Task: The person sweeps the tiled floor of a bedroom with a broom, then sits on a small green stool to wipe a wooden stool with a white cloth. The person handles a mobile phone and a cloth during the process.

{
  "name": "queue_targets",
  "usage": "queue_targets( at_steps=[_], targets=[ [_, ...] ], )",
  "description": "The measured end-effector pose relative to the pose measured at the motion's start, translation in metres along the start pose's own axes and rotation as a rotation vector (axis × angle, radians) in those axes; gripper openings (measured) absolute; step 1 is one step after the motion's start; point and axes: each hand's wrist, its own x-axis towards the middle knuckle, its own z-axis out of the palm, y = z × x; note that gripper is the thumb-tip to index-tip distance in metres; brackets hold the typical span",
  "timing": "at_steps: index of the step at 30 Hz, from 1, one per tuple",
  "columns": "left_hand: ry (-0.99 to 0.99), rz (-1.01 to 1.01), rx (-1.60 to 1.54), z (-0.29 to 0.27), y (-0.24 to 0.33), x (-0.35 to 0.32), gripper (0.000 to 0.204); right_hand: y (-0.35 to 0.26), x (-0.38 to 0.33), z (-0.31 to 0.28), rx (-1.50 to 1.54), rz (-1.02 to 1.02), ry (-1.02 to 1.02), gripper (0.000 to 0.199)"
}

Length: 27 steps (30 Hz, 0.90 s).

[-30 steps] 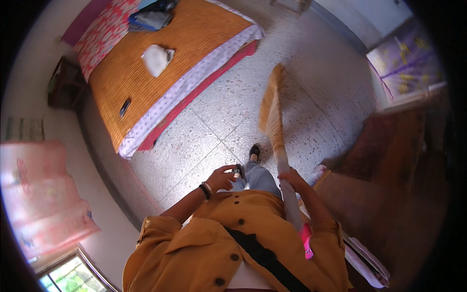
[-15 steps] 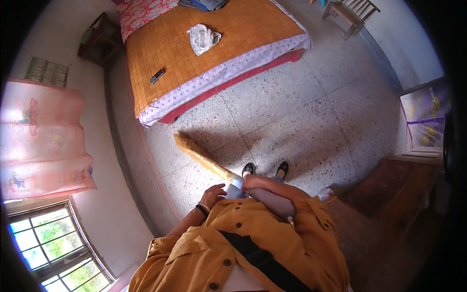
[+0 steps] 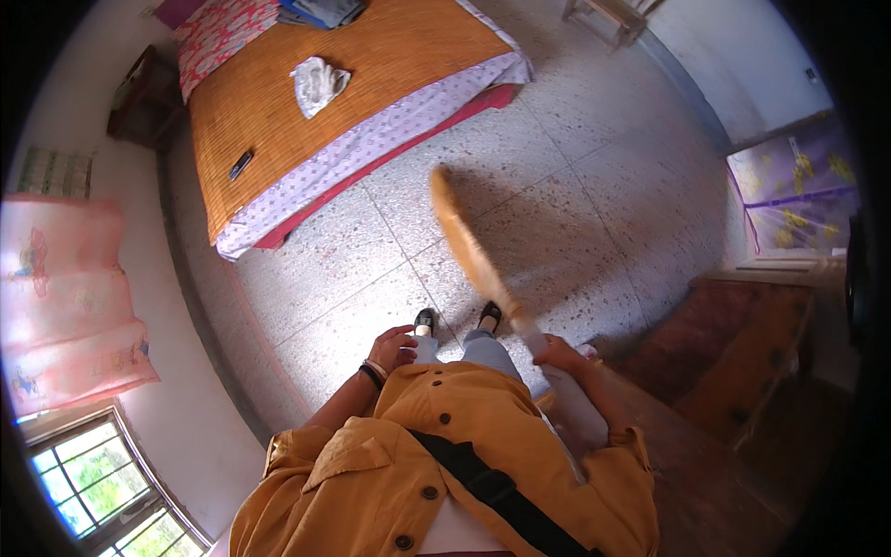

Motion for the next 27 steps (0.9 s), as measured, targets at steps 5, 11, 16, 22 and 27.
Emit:
queue_targets(
  at_steps=[5,11,16,22,27],
  targets=[
    [0.061,-0.075,-0.079,0.066,0.041,0.005,0.037,0.034,-0.002,-0.09,0.093,0.145,0.291,0.055],
    [0.022,-0.067,-0.096,0.072,0.022,0.021,0.041,0.015,0.042,-0.108,0.363,0.028,0.551,0.049],
    [-0.086,0.626,1.052,0.062,-0.008,0.029,0.017,-0.006,0.06,-0.086,0.652,-0.043,0.227,0.04],
    [0.049,0.134,0.431,0.09,0.002,0.03,0.017,-0.023,0.115,-0.055,0.434,-0.011,0.038,0.049],
    [0.133,0.003,-0.009,0.112,0.024,0.031,0.043,-0.01,0.112,-0.063,0.335,-0.059,0.076,0.047]
  ],
)
